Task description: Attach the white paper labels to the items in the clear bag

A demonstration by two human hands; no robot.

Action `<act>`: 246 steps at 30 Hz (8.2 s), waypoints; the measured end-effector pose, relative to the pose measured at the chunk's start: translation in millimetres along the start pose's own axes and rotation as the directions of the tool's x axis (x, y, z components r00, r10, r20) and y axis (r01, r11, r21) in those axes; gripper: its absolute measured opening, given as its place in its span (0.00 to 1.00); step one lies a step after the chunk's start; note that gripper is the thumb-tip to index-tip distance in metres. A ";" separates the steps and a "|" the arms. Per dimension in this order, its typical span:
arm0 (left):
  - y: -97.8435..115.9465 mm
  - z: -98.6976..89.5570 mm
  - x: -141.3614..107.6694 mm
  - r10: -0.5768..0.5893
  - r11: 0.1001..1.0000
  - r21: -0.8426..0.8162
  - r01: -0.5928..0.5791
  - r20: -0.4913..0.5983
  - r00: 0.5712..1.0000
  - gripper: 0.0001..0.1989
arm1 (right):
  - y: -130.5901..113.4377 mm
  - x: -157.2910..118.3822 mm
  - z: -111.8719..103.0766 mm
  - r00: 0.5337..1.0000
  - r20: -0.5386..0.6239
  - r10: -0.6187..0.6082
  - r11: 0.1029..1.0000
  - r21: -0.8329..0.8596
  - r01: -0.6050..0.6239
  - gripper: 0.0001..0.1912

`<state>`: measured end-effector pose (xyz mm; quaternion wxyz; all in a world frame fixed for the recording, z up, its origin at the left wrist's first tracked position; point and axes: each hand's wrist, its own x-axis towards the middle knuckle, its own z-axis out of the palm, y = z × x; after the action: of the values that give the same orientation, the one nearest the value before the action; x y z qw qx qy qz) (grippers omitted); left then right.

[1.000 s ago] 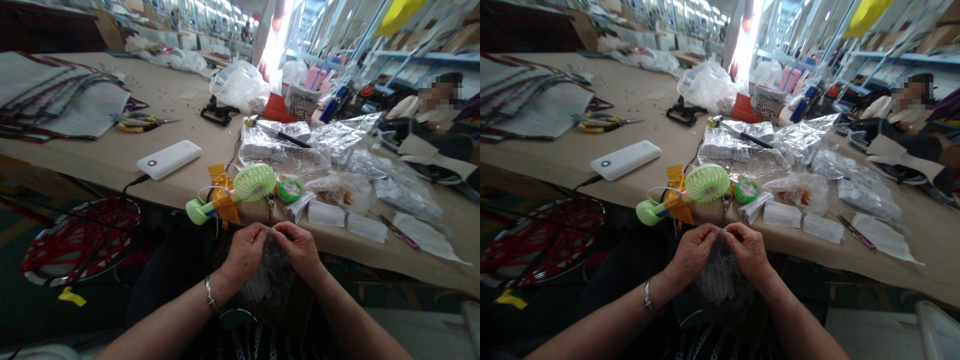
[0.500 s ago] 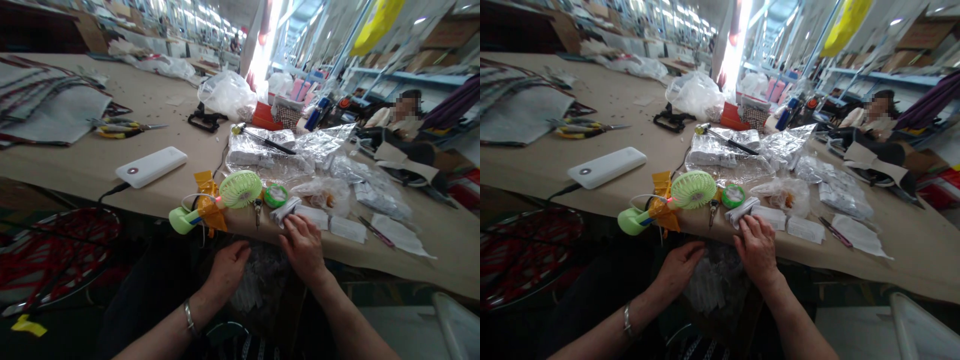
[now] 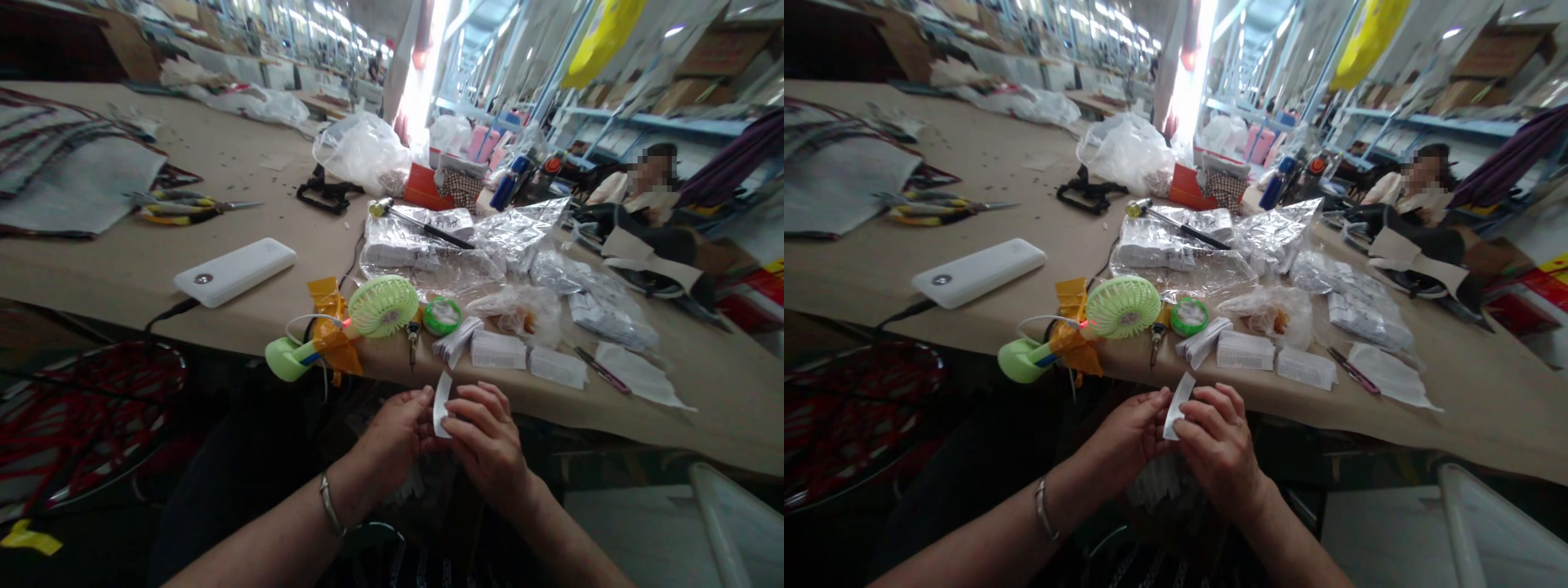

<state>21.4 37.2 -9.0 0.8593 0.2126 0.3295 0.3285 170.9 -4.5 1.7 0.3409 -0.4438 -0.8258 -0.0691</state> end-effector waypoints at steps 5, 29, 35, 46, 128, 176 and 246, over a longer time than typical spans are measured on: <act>-1.9 8.6 3.6 -0.005 1.000 -0.013 0.004 -0.053 0.999 0.06 | -3.5 -9.2 -4.7 0.998 0.066 0.003 1.000 0.025 -0.005 0.11; -1.0 10.7 -6.3 -0.125 0.992 0.016 0.125 0.002 0.992 0.06 | 13.5 -11.7 -6.5 0.998 -0.016 0.067 0.973 0.224 -0.062 0.07; -0.7 3.0 -6.8 -0.118 0.981 -0.144 0.132 0.100 0.988 0.04 | -7.0 -9.4 4.9 0.988 0.123 -0.096 0.965 0.253 0.062 0.07; 3.4 6.1 -13.9 -0.131 0.991 -0.004 0.131 0.005 0.991 0.05 | 9.2 -19.7 -10.4 0.996 0.083 0.023 0.986 0.164 -0.037 0.15; -1.4 -4.1 -33.7 -0.143 0.969 0.195 0.150 -0.050 0.988 0.08 | -14.9 -1.0 21.0 0.866 0.232 0.443 0.714 0.492 -0.498 0.16; 27.7 -19.8 -10.5 0.565 0.535 0.781 -0.321 -0.048 0.824 0.09 | 3.0 43.4 44.8 0.694 0.386 0.608 0.430 0.575 -0.696 0.07; -2.0 -3.1 4.9 0.116 0.883 0.468 -0.038 -0.138 0.984 0.09 | 40.3 22.2 14.8 0.976 -0.083 0.203 0.966 -0.144 -0.213 0.05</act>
<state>22.8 39.8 -14.3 0.7401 0.3973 0.4583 0.2903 186.6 40.9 -3.3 0.3392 -0.5502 -0.7550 -0.1107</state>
